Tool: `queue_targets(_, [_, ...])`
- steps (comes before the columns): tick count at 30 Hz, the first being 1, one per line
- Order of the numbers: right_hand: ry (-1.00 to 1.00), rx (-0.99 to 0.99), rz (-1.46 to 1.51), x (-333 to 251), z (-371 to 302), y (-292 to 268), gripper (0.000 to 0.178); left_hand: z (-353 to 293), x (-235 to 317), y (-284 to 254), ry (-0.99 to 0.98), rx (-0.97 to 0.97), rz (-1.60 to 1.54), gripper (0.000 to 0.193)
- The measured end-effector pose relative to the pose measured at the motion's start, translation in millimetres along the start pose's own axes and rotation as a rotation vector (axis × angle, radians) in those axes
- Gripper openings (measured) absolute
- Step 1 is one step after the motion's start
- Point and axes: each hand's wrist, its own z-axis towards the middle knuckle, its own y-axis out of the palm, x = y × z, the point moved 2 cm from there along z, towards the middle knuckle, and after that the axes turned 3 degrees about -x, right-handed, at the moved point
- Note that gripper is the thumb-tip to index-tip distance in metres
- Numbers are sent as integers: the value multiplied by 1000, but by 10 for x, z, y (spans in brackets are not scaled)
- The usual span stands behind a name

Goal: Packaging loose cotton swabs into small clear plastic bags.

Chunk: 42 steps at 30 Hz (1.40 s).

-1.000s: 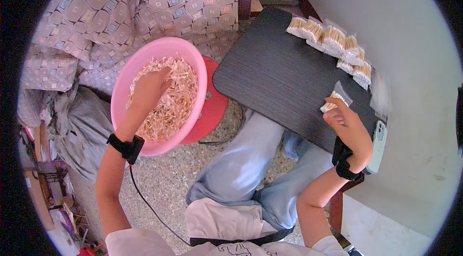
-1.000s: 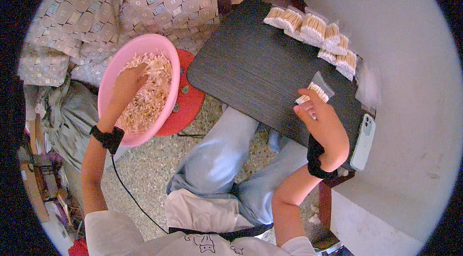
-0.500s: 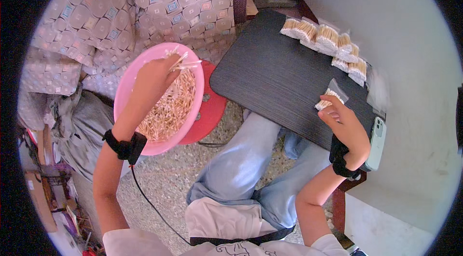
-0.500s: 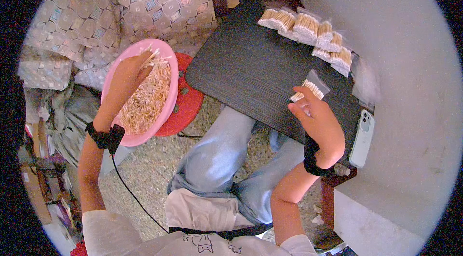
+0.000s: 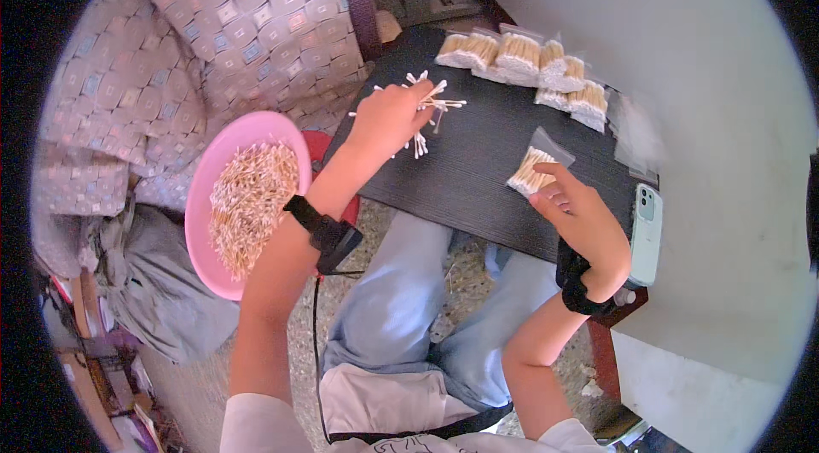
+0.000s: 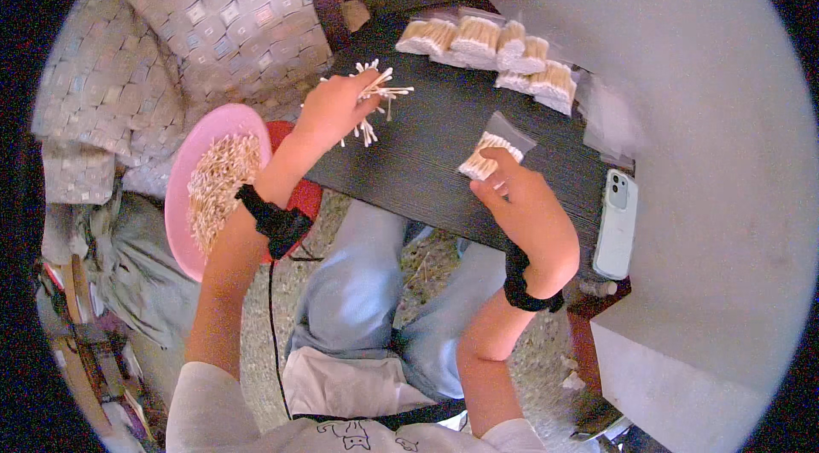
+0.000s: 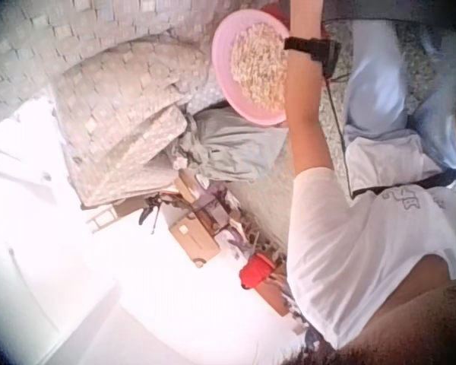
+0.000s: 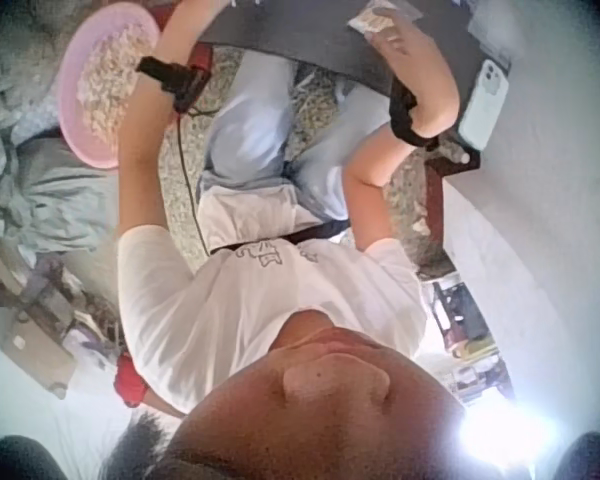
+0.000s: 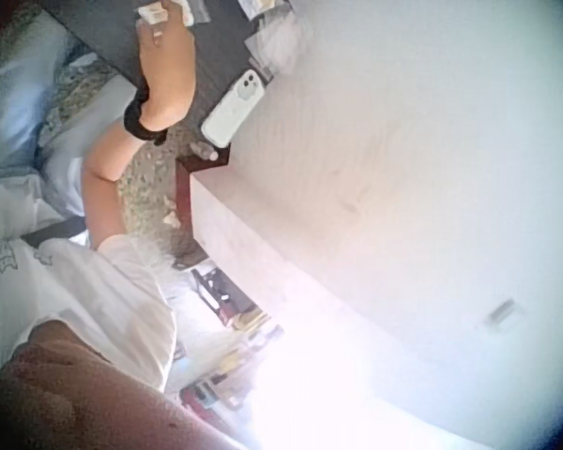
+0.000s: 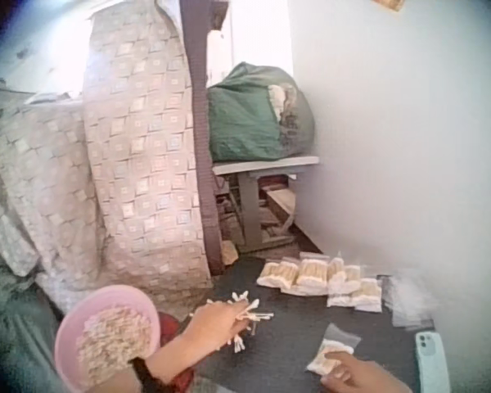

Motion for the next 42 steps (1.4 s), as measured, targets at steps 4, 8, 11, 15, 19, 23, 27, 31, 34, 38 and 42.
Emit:
queue_targets(4, [29, 15, -11, -18, -51, -33, 35, 142, 117, 261, -7, -45, 4, 24])
queue_targets(8, [21, 61, -28, 33, -43, 1, 34, 186, 188, 501, -85, -107, -68, 43])
queue_targets(11, [-13, 48, -22, 3, -46, 0, 36, 177, 217, 542, -66, -8, -112, 52])
queue_targets(15, [-11, 52, -46, 9, -40, 3, 35, 122, 185, 509, 34, 92, -119, 51])
queue_targets(19, [53, 79, -196, -57, -24, 76, 32, 17, 76, 461, 102, 177, -176, 43])
queue_targets(23, [-114, 72, -206, -304, 23, 253, 32, -124, -46, 439, 104, 218, -216, 42])
queue_targets(27, [-158, -3, -199, -433, 84, 433, 29, -305, 159, 439, 48, 382, -125, 47])
queue_targets(31, [-194, -21, -324, -522, 96, 514, 29, -411, 299, 424, -147, 187, -115, 50])
queue_targets(34, [-169, -47, -339, -518, 98, 578, 29, -419, 291, 520, -110, 205, -29, 45])
queue_targets(38, [-228, 6, -311, -565, 142, 592, 29, -410, 255, 564, -137, 170, -70, 36])
queue_targets(42, [-96, -148, -288, -541, 149, 609, 37, -333, 302, 585, -129, 130, -93, 32])
